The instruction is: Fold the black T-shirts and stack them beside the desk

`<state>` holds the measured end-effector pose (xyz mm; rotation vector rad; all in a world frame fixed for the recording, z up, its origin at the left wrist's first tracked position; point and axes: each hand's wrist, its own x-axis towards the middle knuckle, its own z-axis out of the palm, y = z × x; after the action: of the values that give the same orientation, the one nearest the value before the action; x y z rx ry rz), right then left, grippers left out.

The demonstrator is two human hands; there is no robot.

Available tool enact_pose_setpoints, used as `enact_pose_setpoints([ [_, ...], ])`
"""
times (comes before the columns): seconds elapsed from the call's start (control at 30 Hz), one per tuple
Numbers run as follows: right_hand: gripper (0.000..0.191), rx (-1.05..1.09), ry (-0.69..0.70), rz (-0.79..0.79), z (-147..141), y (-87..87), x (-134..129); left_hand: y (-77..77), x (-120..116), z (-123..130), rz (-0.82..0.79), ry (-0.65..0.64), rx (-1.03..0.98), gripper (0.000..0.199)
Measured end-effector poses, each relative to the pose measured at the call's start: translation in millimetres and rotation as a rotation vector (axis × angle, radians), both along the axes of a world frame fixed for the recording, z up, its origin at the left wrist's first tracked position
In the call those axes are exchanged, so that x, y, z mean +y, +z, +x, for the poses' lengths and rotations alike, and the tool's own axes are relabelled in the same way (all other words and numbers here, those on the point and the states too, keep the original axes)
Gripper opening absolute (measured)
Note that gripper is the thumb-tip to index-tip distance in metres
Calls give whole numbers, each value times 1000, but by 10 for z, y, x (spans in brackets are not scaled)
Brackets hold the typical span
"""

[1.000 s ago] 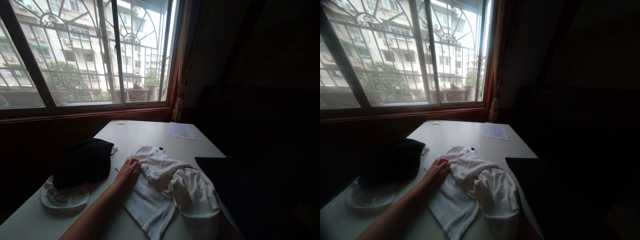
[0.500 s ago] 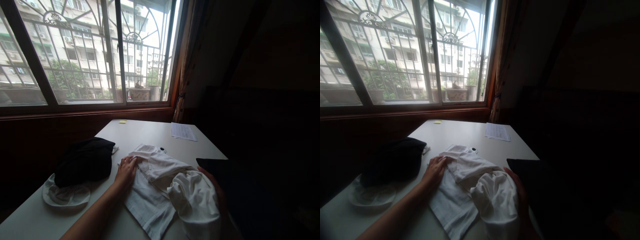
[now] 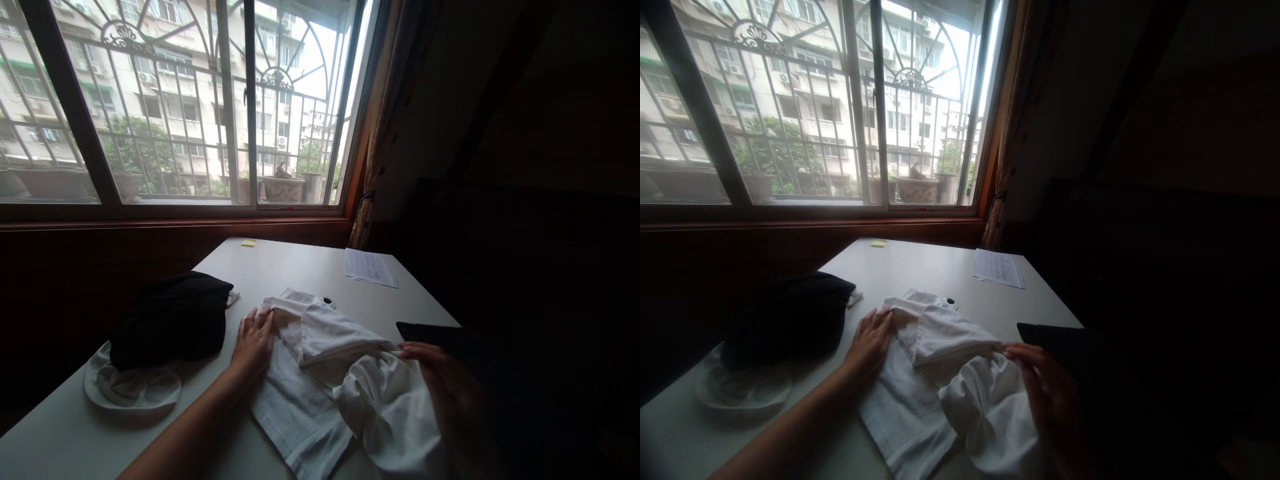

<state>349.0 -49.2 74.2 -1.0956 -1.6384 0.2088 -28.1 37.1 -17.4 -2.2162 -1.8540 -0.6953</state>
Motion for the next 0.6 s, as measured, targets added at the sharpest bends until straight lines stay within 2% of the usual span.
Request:
enact_pose_setpoints([
  [0.1, 26, -378, 169, -23, -299, 204, 136, 22, -11, 9, 10, -23, -46, 58],
  [0.17, 32, -577, 203, -49, -493, 210, 264, 30, -14, 18, -2, -35, -68, 58],
  [0.23, 42, -724, 195, -80, -637, 75, 407, 29, -15, 28, -6, -38, -78, 57],
  [0.3, 52, -822, 143, -107, -722, -156, 546, 20, -14, 34, -2, -39, -80, 54],
  [0.43, 66, -888, 59, -182, -756, -571, 730, 8, -20, 36, -20, -67, -58, 47],
  [0.5, 69, -878, 35, -188, -740, -657, 756, 18, -31, 36, -28, -78, -45, 41],
  [0.6, 68, -863, 19, -168, -713, -679, 750, 53, -52, 41, -32, -98, -36, 34],
])
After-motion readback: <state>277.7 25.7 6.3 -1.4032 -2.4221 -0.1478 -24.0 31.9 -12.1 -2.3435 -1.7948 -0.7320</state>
